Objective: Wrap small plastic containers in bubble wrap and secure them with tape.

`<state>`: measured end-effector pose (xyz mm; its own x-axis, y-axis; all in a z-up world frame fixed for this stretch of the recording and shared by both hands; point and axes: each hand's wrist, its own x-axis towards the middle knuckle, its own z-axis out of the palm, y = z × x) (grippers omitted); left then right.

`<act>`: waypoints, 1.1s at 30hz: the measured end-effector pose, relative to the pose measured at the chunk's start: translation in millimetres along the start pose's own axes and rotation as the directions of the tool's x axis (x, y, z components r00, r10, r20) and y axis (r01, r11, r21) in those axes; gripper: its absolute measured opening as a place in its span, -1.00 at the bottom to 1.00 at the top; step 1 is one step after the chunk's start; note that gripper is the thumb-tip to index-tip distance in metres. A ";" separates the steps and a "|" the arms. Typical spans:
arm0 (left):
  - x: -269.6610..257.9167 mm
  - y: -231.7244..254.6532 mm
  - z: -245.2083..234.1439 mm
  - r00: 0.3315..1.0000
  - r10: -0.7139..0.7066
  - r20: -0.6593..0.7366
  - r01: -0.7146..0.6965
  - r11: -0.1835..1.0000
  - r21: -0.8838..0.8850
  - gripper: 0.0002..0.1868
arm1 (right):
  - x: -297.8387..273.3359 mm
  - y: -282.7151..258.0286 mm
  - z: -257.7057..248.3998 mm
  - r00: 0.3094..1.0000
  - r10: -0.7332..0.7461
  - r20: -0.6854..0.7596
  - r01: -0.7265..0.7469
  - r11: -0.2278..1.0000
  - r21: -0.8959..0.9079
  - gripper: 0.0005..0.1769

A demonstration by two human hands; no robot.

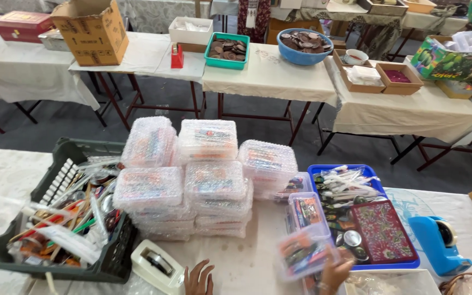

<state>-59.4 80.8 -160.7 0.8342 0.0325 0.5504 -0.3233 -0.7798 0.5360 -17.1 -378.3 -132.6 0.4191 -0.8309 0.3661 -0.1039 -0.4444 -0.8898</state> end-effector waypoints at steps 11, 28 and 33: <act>-79.2 -41.2 -182.8 0.880 -0.254 -0.401 0.412 0.829 0.379 -0.75 | -182.1 54.2 50.6 0.555 0.582 0.595 -0.784 0.604 0.141 -0.40; -248.6 -75.7 -241.1 0.461 -0.691 -0.557 0.824 0.099 0.558 -0.26 | -191.8 -53.8 18.9 0.841 -0.338 0.423 0.453 0.867 -0.208 -0.35; -122.4 -115.3 -258.9 0.579 -0.626 -0.522 0.797 0.297 0.526 0.28 | -266.7 -200.2 22.0 0.422 -0.511 0.749 0.161 0.855 0.493 0.30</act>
<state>-239.8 328.6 -124.2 0.4520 0.8337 0.3171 0.8035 -0.5350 0.2610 -88.2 -60.4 -58.1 0.9052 0.1276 0.4054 0.4236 -0.3487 -0.8361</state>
